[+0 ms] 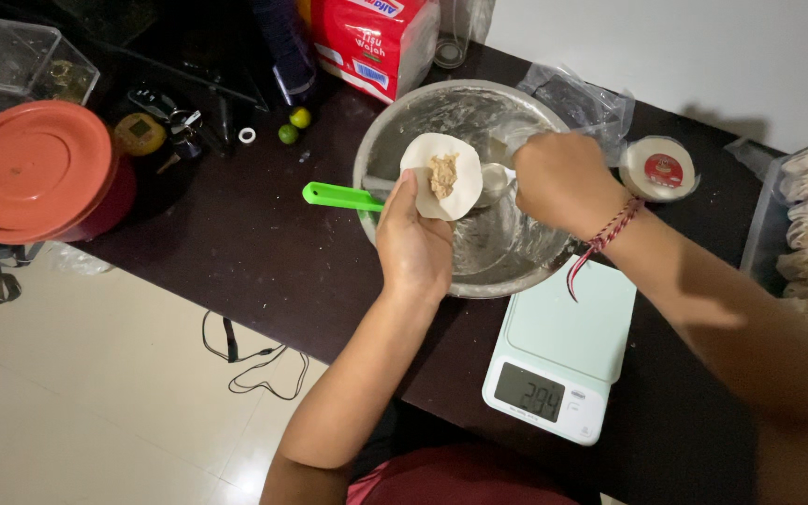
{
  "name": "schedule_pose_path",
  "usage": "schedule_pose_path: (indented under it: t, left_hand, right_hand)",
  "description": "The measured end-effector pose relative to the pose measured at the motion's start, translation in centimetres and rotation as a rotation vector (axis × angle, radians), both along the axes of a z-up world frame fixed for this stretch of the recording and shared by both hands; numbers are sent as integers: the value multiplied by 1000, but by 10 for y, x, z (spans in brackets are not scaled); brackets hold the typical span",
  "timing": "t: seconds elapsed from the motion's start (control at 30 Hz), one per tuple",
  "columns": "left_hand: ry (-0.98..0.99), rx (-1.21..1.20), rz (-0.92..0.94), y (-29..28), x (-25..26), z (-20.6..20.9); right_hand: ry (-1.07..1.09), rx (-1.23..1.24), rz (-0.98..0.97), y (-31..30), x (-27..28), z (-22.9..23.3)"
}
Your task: The person prepares dumplings by placing a portion of filling onto a wrapper, weighing it on a digital scale, and then pinching the edges to fold the wrapper around the meat mixture.
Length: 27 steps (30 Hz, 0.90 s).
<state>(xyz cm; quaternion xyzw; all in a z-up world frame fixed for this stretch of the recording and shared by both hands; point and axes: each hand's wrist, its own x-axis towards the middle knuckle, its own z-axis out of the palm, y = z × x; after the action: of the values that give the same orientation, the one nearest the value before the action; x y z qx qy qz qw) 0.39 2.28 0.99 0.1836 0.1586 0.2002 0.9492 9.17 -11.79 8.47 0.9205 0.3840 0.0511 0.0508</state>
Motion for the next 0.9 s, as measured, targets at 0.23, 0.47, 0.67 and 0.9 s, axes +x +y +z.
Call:
schedule_pose_path:
  t: [0.23, 0.47, 0.67, 0.9]
  left_hand:
    - [14, -21, 5, 1, -7, 13]
    - [2, 9, -16, 1, -4, 3]
    - [8, 23, -23, 0, -5, 7]
    - [53, 28, -8, -3, -11, 8]
  right_hand:
    - [29, 51, -52, 3, -7, -4]
    - [123, 105, -39, 5, -16, 9]
    - [186, 137, -41, -3, -13, 2]
    - [262, 230, -18, 0, -16, 16]
